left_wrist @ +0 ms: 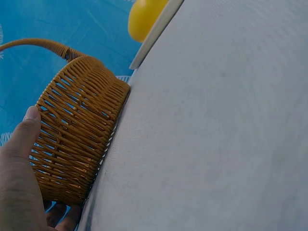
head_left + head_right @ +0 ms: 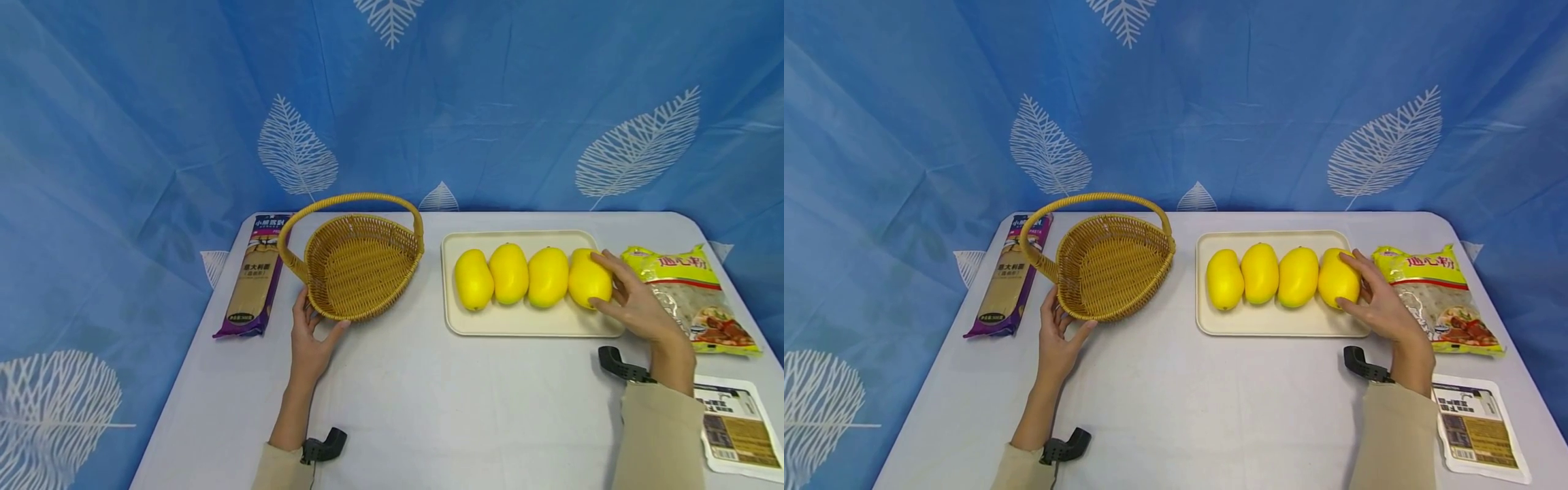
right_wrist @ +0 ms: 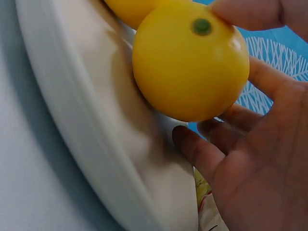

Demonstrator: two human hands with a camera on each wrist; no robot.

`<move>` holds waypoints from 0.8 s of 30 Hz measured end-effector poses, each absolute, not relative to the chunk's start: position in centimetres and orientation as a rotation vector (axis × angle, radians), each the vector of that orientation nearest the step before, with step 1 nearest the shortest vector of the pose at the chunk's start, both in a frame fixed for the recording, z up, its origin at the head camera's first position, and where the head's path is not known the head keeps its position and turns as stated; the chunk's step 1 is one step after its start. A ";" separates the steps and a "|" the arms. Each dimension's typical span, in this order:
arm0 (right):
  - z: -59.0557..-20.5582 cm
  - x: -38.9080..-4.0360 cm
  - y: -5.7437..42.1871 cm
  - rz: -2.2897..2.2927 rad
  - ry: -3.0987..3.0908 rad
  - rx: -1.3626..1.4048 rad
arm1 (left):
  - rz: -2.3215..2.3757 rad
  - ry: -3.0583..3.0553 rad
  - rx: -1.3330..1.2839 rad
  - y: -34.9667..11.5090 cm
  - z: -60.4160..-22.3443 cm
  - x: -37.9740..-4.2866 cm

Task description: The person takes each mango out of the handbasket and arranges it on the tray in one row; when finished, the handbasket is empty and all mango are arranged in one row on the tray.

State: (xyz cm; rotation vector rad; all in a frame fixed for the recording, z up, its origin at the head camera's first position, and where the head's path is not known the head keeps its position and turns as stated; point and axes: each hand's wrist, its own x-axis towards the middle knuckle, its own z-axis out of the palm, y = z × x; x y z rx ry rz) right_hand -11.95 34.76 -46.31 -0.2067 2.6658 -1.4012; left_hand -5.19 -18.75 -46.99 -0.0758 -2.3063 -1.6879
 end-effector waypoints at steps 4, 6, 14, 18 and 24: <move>-46.0 -11.9 34.7 -1.346 2.680 -0.163 | -1.695 -2.298 -0.084 -18.8 -47.0 -5.3; -45.9 -11.9 34.7 -1.334 2.680 -0.141 | -1.701 -2.295 -0.084 -18.7 -47.0 -5.3; -45.5 -11.7 34.6 -1.304 2.694 -0.122 | -1.696 -2.304 -0.067 -18.7 -46.9 -5.3; -45.5 -11.7 34.7 -1.315 2.688 -0.100 | -1.688 -2.312 -0.063 -18.8 -47.0 -5.3; -45.2 -11.9 34.6 -1.317 2.707 -0.097 | -1.685 -2.314 -0.053 -18.8 -46.9 -5.2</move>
